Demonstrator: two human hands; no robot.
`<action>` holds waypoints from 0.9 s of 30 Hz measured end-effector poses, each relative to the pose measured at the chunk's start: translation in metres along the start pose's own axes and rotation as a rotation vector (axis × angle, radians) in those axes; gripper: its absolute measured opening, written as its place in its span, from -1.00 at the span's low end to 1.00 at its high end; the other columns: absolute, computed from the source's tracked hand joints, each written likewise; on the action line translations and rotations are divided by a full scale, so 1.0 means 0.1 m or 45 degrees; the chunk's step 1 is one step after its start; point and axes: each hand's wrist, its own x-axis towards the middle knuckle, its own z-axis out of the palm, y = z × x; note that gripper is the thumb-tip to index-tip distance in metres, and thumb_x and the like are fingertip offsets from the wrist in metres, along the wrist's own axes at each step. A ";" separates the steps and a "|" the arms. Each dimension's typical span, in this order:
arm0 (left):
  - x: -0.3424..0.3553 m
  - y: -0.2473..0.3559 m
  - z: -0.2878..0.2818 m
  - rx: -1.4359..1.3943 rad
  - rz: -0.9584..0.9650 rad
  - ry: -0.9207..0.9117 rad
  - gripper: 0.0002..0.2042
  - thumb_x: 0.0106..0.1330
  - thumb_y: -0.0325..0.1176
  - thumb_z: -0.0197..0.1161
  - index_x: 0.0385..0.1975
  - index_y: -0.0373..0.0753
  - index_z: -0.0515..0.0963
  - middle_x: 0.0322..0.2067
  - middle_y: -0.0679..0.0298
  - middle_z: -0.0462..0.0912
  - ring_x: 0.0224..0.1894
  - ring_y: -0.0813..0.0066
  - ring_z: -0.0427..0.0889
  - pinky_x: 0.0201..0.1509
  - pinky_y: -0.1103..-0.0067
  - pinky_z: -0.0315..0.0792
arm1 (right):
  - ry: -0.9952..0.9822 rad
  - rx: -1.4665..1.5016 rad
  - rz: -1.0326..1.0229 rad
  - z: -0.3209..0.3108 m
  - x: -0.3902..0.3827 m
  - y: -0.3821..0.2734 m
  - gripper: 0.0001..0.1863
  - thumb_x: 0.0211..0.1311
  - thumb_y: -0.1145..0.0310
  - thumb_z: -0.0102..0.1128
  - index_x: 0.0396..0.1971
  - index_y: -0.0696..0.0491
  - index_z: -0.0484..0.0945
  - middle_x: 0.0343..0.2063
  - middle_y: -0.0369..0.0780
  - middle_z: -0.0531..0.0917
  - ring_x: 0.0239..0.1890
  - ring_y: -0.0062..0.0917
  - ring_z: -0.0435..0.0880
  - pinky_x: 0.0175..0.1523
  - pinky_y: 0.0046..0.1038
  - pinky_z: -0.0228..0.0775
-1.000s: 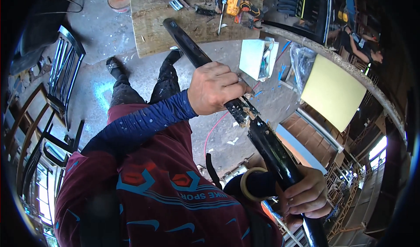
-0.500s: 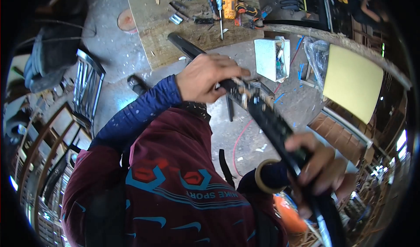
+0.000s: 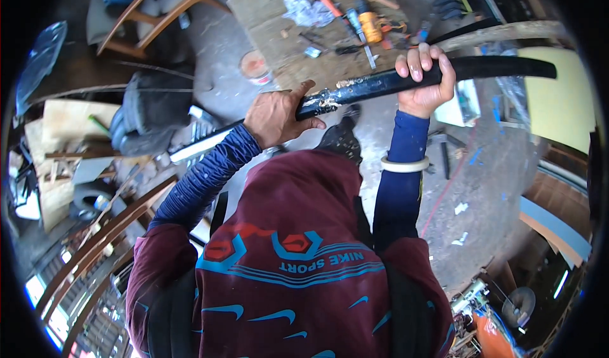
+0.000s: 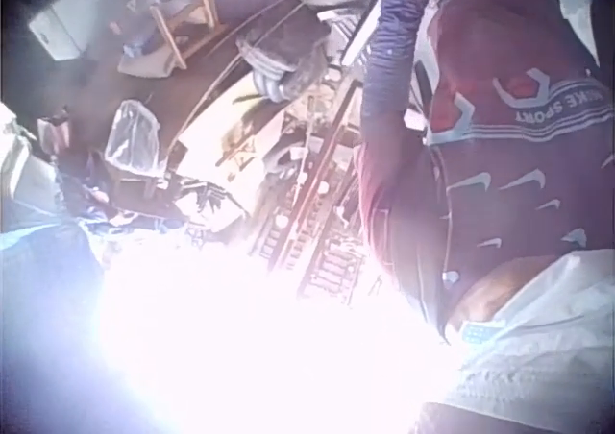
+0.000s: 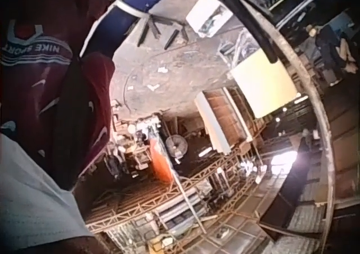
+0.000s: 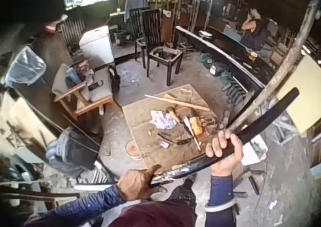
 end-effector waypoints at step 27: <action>-0.75 -0.01 0.21 0.110 -0.461 -0.044 -0.42 0.23 0.06 0.41 0.04 -0.30 0.49 -0.43 -0.03 0.72 -0.37 -0.04 0.73 -0.27 0.21 0.56 | 0.197 0.385 0.201 -0.28 -0.42 0.92 -0.84 0.25 0.29 0.13 -0.36 0.08 0.49 -0.52 -0.36 0.39 -0.59 -0.66 0.37 -0.42 -0.49 0.30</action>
